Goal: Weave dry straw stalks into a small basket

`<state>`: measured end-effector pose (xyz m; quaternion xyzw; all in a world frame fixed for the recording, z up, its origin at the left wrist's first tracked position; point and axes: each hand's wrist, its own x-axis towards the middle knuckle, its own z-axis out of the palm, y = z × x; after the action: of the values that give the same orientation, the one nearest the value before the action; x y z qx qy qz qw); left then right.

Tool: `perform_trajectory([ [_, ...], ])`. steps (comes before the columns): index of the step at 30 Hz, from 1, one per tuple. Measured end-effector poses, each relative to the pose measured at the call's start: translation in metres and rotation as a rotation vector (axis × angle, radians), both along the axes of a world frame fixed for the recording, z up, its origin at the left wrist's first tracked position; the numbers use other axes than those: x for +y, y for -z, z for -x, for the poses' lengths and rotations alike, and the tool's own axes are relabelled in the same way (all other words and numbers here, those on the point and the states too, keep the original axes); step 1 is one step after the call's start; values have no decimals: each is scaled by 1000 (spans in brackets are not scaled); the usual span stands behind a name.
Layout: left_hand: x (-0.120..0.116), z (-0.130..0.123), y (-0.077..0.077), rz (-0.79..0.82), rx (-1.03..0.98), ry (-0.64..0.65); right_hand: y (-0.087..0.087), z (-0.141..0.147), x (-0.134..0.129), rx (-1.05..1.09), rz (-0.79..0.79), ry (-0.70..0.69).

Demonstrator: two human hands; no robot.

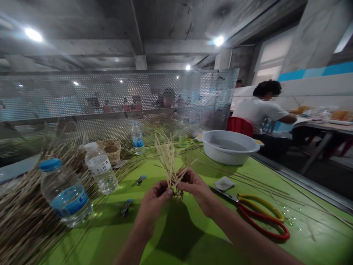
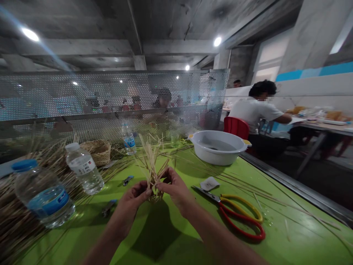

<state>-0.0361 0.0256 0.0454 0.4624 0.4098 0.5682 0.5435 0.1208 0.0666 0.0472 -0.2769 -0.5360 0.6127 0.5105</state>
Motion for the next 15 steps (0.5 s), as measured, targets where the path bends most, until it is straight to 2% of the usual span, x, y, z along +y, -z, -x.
perform_trajectory([
  [8,6,2,5,-3,-4,-40,7,5,-2,-6,39,32],
  [15,5,1,6,-2,27,-88,7,5,-3,-28,29,33],
])
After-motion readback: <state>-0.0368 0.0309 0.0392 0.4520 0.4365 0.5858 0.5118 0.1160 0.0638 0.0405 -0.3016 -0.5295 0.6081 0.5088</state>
